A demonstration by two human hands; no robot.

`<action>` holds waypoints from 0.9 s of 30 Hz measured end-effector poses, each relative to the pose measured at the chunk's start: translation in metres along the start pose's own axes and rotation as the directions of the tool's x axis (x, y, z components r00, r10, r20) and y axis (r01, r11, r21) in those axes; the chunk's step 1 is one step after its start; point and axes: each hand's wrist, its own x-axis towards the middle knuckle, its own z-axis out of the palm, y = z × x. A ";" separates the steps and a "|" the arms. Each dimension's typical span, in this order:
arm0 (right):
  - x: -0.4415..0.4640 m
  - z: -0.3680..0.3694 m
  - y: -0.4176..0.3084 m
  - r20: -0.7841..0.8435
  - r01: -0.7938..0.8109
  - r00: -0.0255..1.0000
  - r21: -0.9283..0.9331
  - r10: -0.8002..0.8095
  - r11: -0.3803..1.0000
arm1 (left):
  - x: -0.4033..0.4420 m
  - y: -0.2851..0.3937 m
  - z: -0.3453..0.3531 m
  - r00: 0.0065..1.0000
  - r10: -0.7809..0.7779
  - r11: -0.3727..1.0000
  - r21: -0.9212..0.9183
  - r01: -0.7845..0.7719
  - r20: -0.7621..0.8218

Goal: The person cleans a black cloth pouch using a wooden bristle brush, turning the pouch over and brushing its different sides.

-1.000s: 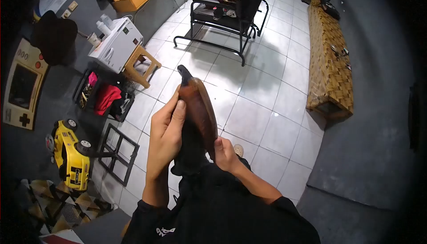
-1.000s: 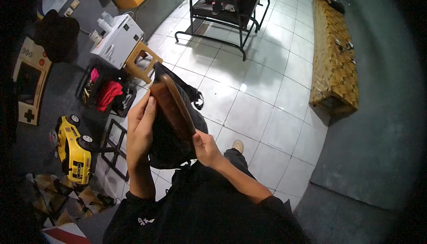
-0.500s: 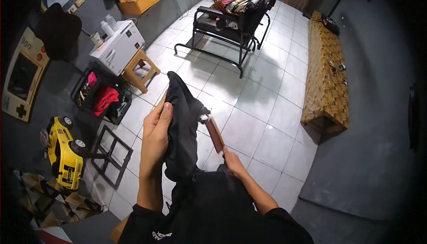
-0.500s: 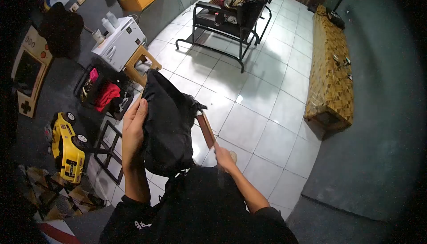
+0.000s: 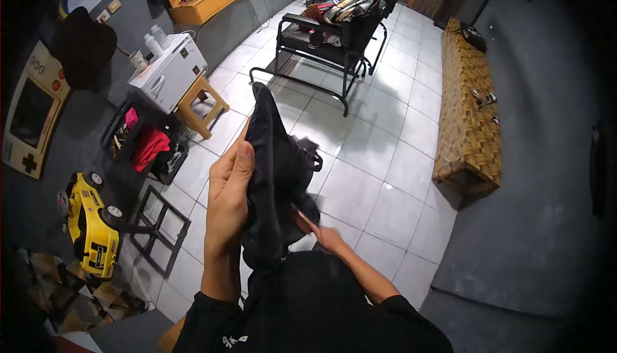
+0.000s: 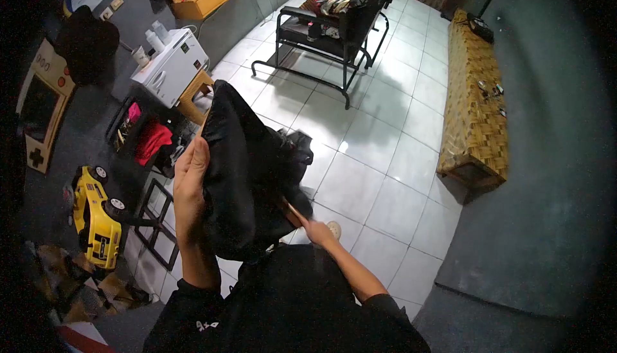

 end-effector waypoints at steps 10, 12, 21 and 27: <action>-0.021 -0.064 -0.029 0.175 -0.332 0.889 0.882 0.422 0.334 | 0.009 -0.016 -0.003 1.000 -0.021 0.997 0.068 0.022 -0.011; -0.047 -0.142 -0.103 0.138 -0.173 0.940 0.981 0.313 0.090 | 0.010 -0.021 0.004 1.000 -0.003 0.999 0.052 0.004 -0.028; -0.028 -0.110 -0.097 -0.316 0.302 0.945 0.730 -0.088 0.613 | 0.009 0.004 0.017 0.999 -0.039 0.995 -0.095 0.041 0.027; -0.019 0.080 0.078 -0.029 -0.023 0.999 0.210 0.029 0.977 | 0.010 0.010 0.008 0.999 -0.020 0.994 -0.111 0.016 -0.037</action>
